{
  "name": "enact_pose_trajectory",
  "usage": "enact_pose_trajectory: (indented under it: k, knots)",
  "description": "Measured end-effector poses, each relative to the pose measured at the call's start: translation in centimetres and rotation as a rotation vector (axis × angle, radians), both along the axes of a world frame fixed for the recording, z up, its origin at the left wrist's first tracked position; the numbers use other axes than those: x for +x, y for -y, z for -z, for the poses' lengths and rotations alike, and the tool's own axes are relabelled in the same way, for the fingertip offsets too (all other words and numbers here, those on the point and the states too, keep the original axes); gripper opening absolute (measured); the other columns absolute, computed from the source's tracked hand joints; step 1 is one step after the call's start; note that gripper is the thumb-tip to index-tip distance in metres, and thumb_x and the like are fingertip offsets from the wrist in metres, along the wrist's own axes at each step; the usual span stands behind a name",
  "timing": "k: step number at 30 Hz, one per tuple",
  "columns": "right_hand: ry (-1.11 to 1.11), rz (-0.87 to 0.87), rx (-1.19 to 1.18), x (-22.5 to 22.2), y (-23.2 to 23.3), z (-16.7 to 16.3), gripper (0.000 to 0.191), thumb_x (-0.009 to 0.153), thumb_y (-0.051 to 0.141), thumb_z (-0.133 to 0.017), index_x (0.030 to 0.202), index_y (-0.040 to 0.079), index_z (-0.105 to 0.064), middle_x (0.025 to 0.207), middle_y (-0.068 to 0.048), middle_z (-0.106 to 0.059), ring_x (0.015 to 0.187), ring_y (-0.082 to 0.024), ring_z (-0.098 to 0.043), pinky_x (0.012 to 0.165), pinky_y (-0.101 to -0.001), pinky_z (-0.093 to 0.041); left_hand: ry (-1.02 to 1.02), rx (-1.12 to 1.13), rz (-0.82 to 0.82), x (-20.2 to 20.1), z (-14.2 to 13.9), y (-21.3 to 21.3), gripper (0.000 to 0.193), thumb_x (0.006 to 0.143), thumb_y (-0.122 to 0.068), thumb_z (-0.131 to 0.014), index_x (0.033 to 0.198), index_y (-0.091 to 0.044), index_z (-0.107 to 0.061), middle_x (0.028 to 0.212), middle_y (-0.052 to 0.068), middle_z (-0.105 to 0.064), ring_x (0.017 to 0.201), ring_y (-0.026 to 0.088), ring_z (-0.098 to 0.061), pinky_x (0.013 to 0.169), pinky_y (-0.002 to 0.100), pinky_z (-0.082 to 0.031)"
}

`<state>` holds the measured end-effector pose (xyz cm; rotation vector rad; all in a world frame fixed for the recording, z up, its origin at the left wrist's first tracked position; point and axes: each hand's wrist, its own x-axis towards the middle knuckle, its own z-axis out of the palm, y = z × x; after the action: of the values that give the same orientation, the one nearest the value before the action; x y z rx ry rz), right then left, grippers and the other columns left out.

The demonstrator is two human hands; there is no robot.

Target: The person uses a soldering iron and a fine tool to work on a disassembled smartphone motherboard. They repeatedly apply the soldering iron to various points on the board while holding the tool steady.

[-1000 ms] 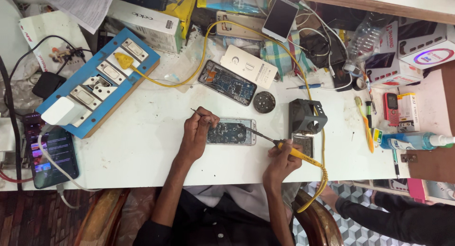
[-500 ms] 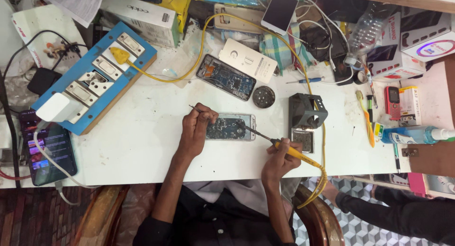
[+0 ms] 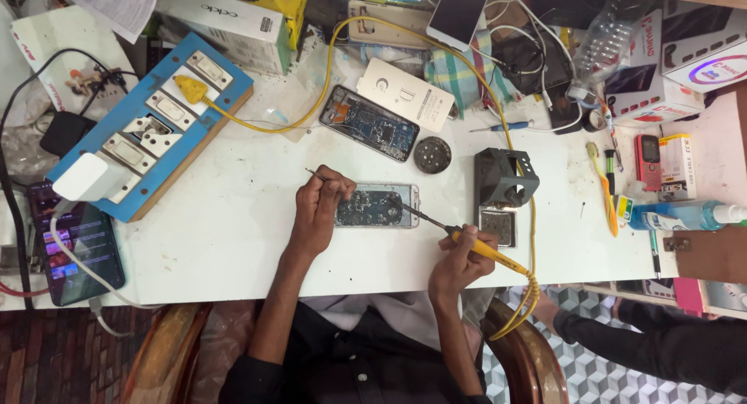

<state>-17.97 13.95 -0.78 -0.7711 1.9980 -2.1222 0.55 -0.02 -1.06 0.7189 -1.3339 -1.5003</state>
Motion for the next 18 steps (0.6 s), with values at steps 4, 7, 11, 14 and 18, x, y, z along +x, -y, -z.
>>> enact_pose_trajectory:
  k: [4, 7, 11, 14, 18]
  knots:
    - [-0.009, 0.027, 0.001, -0.3, -0.3, 0.6, 0.029, 0.111, 0.016, -0.057, 0.087, 0.000, -0.054, 0.075, -0.007, -0.057, 0.059, -0.012, -0.055, 0.058, -0.0254, -0.045, -0.018, -0.001, -0.001, -0.1, 0.1, 0.0, 0.036, 0.113, -0.036, -0.045, 0.093, -0.007, -0.051, 0.082, 0.004, -0.060, 0.070, 0.005, -0.045, 0.060, 0.023, -0.039]
    - [-0.103, 0.021, 0.038, -0.4, -0.2, 0.5, 0.040, 0.115, 0.015, -0.058, 0.079, -0.003, -0.060, 0.081, -0.008, -0.056, 0.067, -0.012, -0.053, 0.065, -0.0267, -0.044, -0.040, 0.006, 0.001, 0.0, 0.2, -0.1, 0.036, 0.113, -0.037, -0.045, 0.093, -0.007, -0.052, 0.082, 0.004, -0.060, 0.070, 0.005, -0.045, 0.060, 0.022, -0.039]
    - [0.064, 0.039, 0.029, -0.1, 0.4, -0.5, 0.027, 0.104, 0.016, -0.056, 0.082, 0.001, -0.057, 0.075, -0.004, -0.055, 0.058, -0.011, -0.055, 0.055, -0.0248, -0.044, -0.017, 0.008, -0.003, 0.0, 0.4, -0.1, 0.037, 0.113, -0.038, -0.046, 0.093, -0.007, -0.052, 0.081, 0.003, -0.059, 0.066, 0.003, -0.042, 0.058, 0.022, -0.037]
    - [0.088, 0.067, 0.039, 0.2, 0.7, -1.3, 0.027, 0.104, 0.017, -0.056, 0.081, 0.002, -0.055, 0.068, -0.004, -0.055, 0.056, -0.010, -0.053, 0.055, -0.0241, -0.042, 0.002, 0.015, -0.009, 0.0, 0.4, -0.1, 0.036, 0.112, -0.038, -0.045, 0.093, -0.008, -0.052, 0.081, 0.003, -0.060, 0.065, 0.003, -0.041, 0.056, 0.022, -0.035]
    - [-0.030, 0.065, 0.063, 0.2, 0.6, -1.6, 0.036, 0.108, 0.016, -0.054, 0.076, -0.001, -0.056, 0.072, -0.005, -0.054, 0.066, -0.010, -0.050, 0.066, -0.0256, -0.042, -0.016, 0.020, -0.013, 0.0, 0.4, -0.2, 0.036, 0.113, -0.038, -0.046, 0.093, -0.008, -0.052, 0.082, 0.002, -0.060, 0.065, 0.003, -0.040, 0.056, 0.021, -0.034]
